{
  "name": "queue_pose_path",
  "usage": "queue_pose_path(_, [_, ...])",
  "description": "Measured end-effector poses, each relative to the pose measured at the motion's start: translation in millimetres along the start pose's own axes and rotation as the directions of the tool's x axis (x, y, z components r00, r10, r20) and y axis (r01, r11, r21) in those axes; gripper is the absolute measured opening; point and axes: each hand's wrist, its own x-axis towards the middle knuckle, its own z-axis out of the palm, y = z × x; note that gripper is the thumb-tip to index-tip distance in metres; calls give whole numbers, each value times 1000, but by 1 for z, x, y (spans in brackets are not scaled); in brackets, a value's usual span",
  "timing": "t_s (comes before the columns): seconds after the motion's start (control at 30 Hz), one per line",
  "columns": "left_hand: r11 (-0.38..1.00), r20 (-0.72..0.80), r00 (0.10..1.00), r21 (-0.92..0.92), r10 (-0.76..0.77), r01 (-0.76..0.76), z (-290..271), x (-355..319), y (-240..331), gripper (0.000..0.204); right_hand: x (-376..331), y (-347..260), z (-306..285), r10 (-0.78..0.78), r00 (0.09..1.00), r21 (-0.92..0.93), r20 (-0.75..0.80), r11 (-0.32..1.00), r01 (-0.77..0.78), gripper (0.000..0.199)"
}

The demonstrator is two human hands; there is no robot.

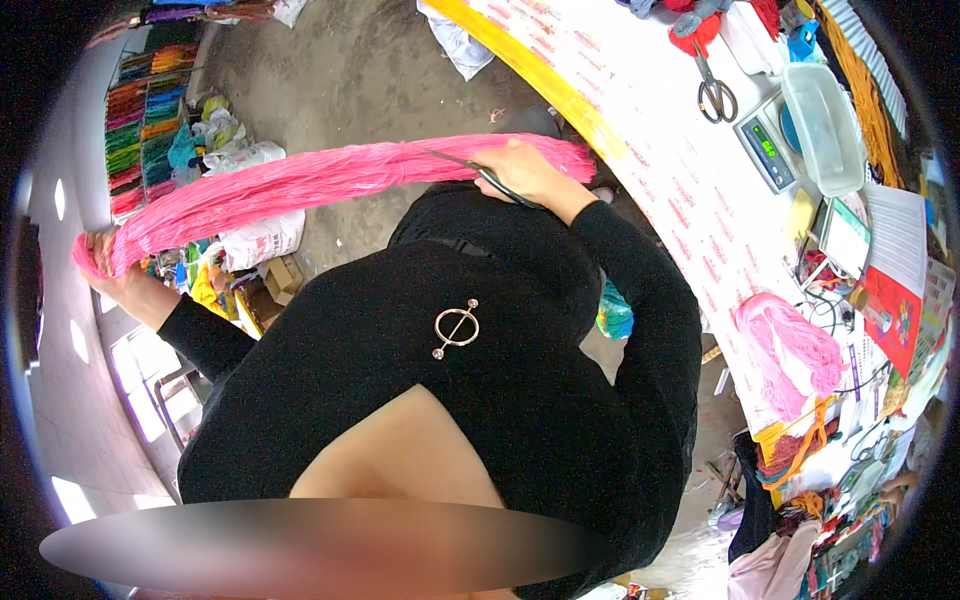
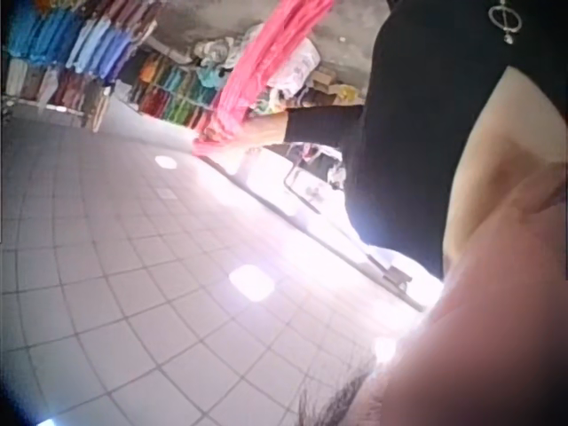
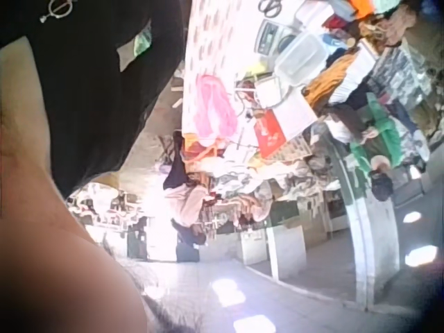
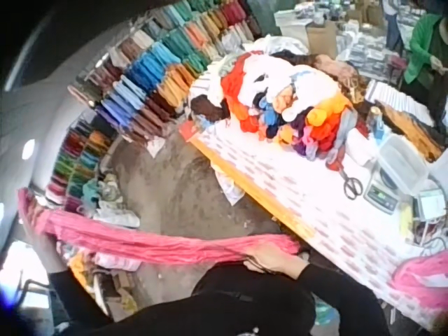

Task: The worker collects bundles of pink synthetic fibers, weighs them on a digital scale, cuts them to size, and organizes them.

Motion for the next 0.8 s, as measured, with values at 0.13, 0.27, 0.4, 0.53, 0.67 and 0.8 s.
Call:
queue_pose_path(0.13, [999, -80, 997, -45, -20, 17, -9, 1, -12, 24, -17, -9, -7, 16, 960, 71, -281, 997, 4, 19])
queue_pose_path(0.27, [941, -194, 964, 318, 184, -115, -10, 12, -66, 19, -14, -36, -28, -74, 906, 54, -417, 993, 106, 13])
queue_pose_path(0.4, [715, 495, 843, -509, -213, 479, 115, -27, -152, 18, 8, -87, -54, -144, 869, 48, -473, 981, 188, 20])
queue_pose_path(0.53, [446, 786, 566, -426, -248, 787, 159, -31, -202, 21, 11, -123, -72, -47, 880, -23, -472, 999, 41, 27])
queue_pose_path(0.67, [428, 813, 527, -396, -249, 813, 184, -34, -210, 20, 5, -137, -82, 55, 882, -12, -469, 998, -69, 27])
queue_pose_path(0.8, [443, 844, 441, -284, -306, 850, 209, -38, -225, 27, -5, -141, -89, 22, 824, -15, -566, 999, -37, 26])
